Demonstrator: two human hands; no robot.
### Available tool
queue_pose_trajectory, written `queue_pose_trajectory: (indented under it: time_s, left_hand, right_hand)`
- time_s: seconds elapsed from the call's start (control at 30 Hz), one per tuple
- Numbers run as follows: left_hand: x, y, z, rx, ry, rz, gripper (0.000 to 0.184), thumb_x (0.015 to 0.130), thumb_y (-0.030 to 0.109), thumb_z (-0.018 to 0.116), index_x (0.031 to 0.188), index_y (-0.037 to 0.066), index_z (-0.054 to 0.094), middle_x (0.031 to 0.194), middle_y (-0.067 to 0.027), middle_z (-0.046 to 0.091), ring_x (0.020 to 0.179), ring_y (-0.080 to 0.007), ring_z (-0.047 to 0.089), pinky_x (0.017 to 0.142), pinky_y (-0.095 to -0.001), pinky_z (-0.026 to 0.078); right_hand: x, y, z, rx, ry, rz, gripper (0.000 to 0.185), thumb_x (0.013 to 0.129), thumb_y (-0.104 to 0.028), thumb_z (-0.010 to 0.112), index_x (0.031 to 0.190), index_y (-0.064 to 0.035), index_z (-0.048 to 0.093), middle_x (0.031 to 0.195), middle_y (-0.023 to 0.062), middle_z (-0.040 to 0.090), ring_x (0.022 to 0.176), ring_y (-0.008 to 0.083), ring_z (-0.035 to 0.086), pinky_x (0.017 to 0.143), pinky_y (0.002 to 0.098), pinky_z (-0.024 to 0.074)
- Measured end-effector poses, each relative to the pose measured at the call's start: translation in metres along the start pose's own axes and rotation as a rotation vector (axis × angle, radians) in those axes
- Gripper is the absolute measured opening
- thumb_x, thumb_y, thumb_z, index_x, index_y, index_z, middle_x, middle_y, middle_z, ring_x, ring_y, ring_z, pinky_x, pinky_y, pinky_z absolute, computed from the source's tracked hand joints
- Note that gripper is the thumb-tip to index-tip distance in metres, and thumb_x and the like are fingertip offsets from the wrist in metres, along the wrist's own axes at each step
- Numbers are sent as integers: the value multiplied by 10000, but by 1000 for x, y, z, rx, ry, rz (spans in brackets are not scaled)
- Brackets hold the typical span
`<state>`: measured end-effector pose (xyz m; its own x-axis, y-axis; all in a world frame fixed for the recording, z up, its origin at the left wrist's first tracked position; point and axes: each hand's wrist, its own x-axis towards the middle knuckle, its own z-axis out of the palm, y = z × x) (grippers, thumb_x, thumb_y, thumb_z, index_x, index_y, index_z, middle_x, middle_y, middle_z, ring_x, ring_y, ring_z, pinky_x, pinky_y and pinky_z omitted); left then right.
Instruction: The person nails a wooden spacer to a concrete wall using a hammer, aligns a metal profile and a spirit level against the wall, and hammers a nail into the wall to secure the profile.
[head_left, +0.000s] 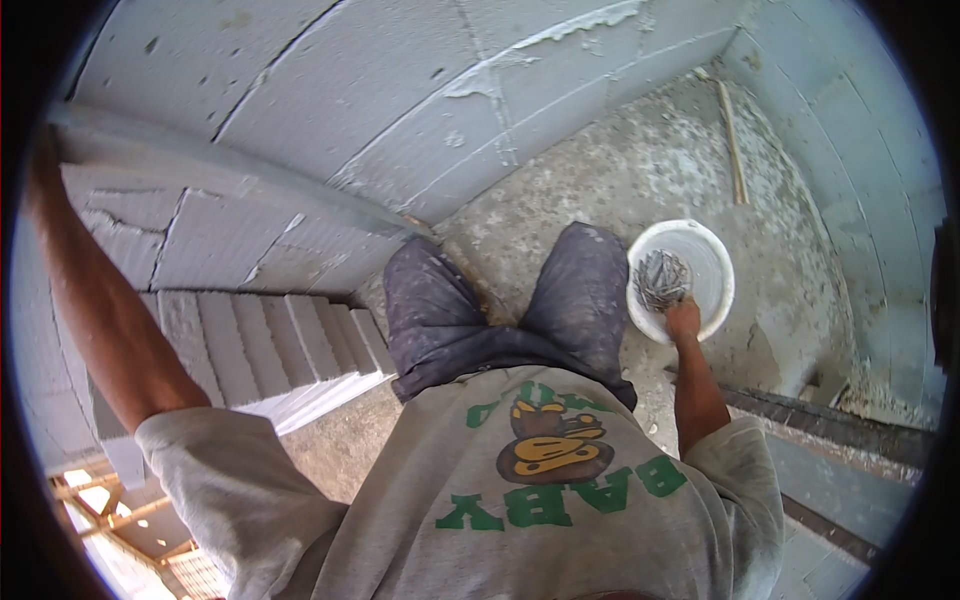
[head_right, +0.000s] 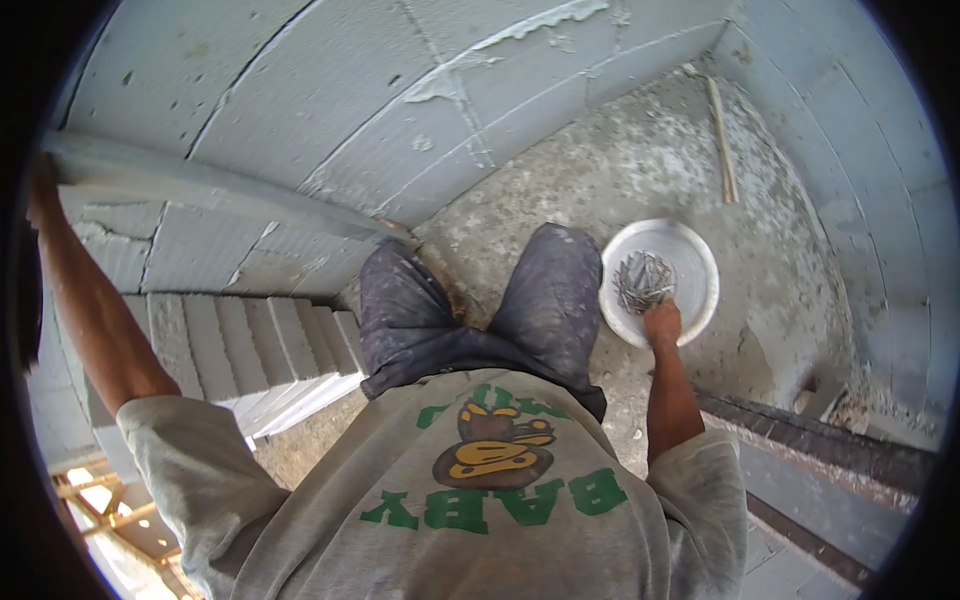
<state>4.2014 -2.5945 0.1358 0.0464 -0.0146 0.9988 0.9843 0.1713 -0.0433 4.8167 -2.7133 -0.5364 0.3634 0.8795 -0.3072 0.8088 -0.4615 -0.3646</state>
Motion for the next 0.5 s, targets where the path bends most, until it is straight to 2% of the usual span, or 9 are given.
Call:
queue_pose_trajectory:
  time_s: [0.03,0.07,0.1,0.13,0.2,0.33,0.4,0.47,0.5]
  left_hand:
    - [1,1,-1,-20,1,-13,820,758,511,696,1284,-66,445,1134,-324,565,1047,-392,571,886,-476,451]
    - [3,1,-1,-44,-3,-28,828,756,504,703,1285,-73,436,1132,-330,561,1040,-397,572,881,-483,453]
    - [3,4,-3,-81,-2,-52,836,753,497,710,1287,-80,427,1130,-337,557,1033,-402,572,875,-490,456]
    - [1,7,-1,-119,-1,-72,844,751,490,718,1289,-88,418,1127,-343,553,1025,-407,573,869,-497,459]
    - [-2,9,0,-178,-3,-109,862,746,476,733,1292,-102,400,1123,-357,544,1010,-418,575,857,-511,464]
    - [-4,15,4,-259,-20,-151,929,732,488,755,1303,-132,363,1095,-370,546,982,-431,581,838,-531,476]
    - [26,-60,65,-7,-51,-448,945,727,498,759,1305,-134,360,1079,-365,555,979,-433,583,840,-529,477]
    - [-7,20,8,-214,-24,-184,921,765,507,724,1323,-124,351,1098,-377,552,985,-445,583,837,-528,477]
    - [-14,24,-3,72,-181,-91,782,809,448,663,1333,-62,385,1111,-324,575,1004,-413,588,854,-490,476]
  right_hand:
    - [8,11,13,-18,27,-12,294,796,-232,592,970,2,627,950,254,661,910,424,637,820,484,506]
    - [-3,-6,-1,18,10,15,316,802,-245,596,996,3,618,973,243,662,919,414,639,824,484,506]
    - [-8,-14,-7,25,5,70,331,801,-244,598,1026,-2,608,991,234,663,932,405,638,824,481,509]
    - [0,2,8,-1,19,-12,338,797,-235,597,1043,-3,601,998,230,663,944,397,637,824,475,513]
    - [-6,-13,-7,19,-33,72,319,778,-199,589,998,31,608,971,263,658,928,403,641,839,466,513]
    - [-8,-10,-8,87,41,153,298,754,-165,583,970,37,618,968,279,654,933,405,642,847,474,506]
    - [-9,-14,-9,98,44,155,302,748,-169,590,969,34,619,976,278,654,934,408,641,849,478,504]
    - [-5,-6,-4,75,38,103,305,743,-185,614,976,11,624,978,249,663,931,405,641,840,477,506]
    - [-7,-7,-4,118,82,109,312,738,-201,638,985,-12,627,975,218,670,932,398,638,836,467,506]
